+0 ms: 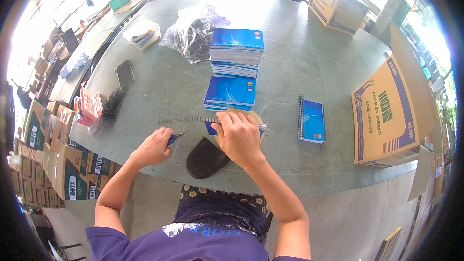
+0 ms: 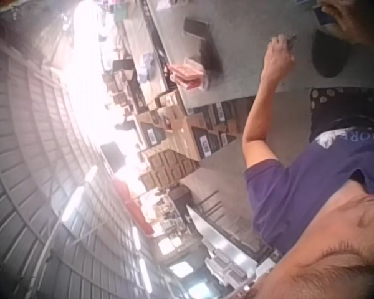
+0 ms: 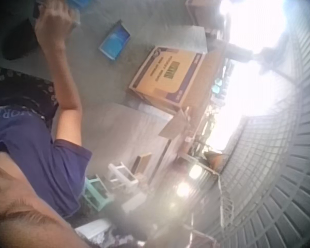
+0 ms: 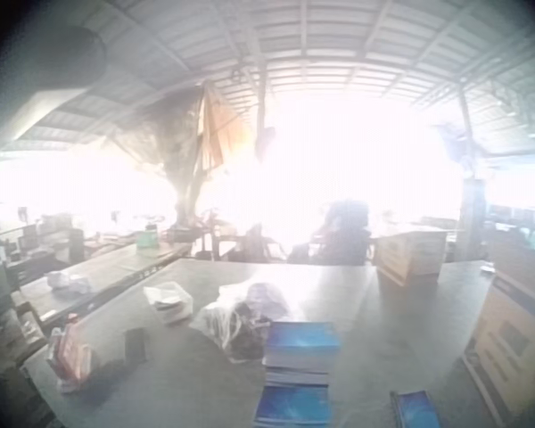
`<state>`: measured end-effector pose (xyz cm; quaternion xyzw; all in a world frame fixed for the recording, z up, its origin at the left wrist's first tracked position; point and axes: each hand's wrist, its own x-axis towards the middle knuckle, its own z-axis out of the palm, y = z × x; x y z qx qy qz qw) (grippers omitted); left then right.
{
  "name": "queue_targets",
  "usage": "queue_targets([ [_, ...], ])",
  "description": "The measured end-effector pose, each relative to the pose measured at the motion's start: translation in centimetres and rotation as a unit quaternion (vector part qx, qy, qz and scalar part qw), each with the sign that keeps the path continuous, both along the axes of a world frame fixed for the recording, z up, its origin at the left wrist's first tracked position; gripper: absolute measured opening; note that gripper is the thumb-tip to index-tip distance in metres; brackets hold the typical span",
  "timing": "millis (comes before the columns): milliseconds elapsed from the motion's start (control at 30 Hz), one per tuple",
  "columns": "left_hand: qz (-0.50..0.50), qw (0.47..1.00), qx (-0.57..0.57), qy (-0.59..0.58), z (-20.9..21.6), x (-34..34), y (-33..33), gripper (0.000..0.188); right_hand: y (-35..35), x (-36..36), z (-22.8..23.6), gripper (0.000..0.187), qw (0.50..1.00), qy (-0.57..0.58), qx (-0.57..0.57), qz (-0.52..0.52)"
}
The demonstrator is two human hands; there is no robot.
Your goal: The person assembles spiral-bound notebooks by inserting metal wire spirals into the punched holes of the covers and pages. They use pliers to bend and secure the spiral ends, then place each completed notebook into a clear plastic sleeve. The process is repeated for multiple notebooks.
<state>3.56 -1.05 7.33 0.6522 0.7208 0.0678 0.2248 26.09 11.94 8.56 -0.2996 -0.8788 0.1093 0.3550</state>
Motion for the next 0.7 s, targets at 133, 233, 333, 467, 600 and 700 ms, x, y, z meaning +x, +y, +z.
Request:
queue_targets([
  [133,-0.014,0.99,0.072,-0.119,5.8,3.8,0.4,0.031,0.5,0.2,-0.7,0.018,1.0,0.016,0.014,0.007],
  [233,-0.032,0.988,0.13,-0.071,6.1,4.7,2.1,0.031,0.4,0.0,-0.2,0.017,0.999,0.048,0.011,0.012],
  [333,-0.051,0.993,0.108,0.009,5.8,5.0,3.6,0.036,0.3,0.0,-0.4,0.015,0.999,0.051,0.011,0.013],
  [467,-0.082,0.984,0.11,0.116,6.7,5.4,3.9,0.038,0.3,0.0,-0.4,0.015,0.999,0.048,0.008,0.013],
  [600,-0.11,0.974,0.103,0.172,8.3,5.5,4.4,0.035,0.2,-0.2,-0.6,0.014,0.999,0.037,0.028,0.003],
  [700,-0.128,0.971,0.084,0.184,8.5,5.9,5.0,0.033,0.1,-0.4,-0.9,0.014,0.998,0.031,0.049,-0.005],
])
